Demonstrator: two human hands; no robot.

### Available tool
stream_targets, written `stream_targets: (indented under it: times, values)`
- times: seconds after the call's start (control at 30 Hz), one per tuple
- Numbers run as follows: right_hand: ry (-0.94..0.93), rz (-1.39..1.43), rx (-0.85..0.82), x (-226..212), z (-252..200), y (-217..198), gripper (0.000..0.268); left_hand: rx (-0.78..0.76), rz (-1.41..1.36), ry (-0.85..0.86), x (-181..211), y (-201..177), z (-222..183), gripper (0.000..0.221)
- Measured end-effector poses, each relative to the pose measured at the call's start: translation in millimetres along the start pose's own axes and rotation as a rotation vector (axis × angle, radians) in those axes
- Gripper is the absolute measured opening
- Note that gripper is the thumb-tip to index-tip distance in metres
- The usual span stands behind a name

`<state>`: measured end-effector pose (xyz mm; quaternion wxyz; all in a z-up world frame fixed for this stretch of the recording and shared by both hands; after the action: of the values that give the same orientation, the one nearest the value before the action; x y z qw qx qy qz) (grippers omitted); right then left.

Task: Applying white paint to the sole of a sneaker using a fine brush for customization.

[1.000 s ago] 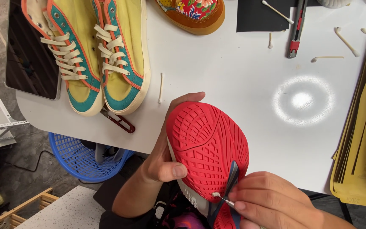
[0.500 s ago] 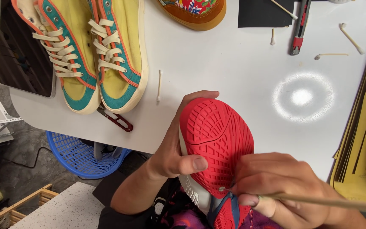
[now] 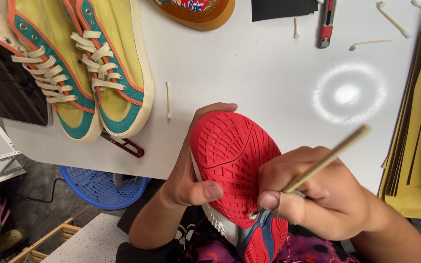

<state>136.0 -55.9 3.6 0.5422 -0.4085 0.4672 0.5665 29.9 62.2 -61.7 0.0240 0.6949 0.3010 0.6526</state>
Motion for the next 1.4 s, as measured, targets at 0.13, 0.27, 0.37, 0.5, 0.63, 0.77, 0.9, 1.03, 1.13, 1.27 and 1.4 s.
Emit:
stream_targets:
  times: [0.13,0.27,0.37,0.5,0.63,0.77,0.9,1.03,1.13,1.27,1.4]
  values:
    - [-0.041,0.038,0.135,1,-8,-2,0.009,-0.001,0.018,0.003,1,-2,-2,0.113]
    - [-0.144,0.010,0.139,-13,-5,4,0.005,0.014,-0.007,-0.016,5,1,1,0.112]
    - [-0.196,-0.058,0.131,-15,-10,5,0.004,0.009,0.008,0.017,3,-1,0,0.112]
    - [-0.324,-0.313,0.119,-28,-17,19,0.009,0.030,-0.041,0.007,6,1,-2,0.110]
    - [-0.393,-0.730,0.256,-22,-43,40,0.013,0.040,-0.007,0.036,11,3,-4,0.105]
    - [-0.530,-1.016,0.094,-14,-62,39,0.013,0.065,0.063,0.042,11,5,-4,0.099]
    - [-0.532,-1.032,-0.051,-42,-33,39,0.014,0.050,0.137,0.059,14,9,-6,0.096]
    - [-0.270,-0.533,0.024,-39,-14,13,0.012,0.059,0.236,0.054,18,13,-6,0.096]
    - [-0.121,-0.220,0.074,-23,-12,0,0.004,0.057,0.301,0.071,20,14,-4,0.097]
    - [0.034,0.015,0.097,-5,-9,-9,0.007,0.019,0.316,0.078,22,18,-3,0.095]
    - [0.020,0.072,0.178,8,-28,-10,0.010,0.004,0.212,0.051,18,12,-5,0.101]
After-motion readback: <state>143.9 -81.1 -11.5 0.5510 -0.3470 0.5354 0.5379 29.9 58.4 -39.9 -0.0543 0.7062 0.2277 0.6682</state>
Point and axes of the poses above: each hand's wrist, its own z-axis towards the middle knuckle, its own y-axis out of the palm, x = y × z, the point moved 7 cm from there along z, towards the middle knuckle, and after that the axes turned 4 degrees about x, right-handed, at the moved point
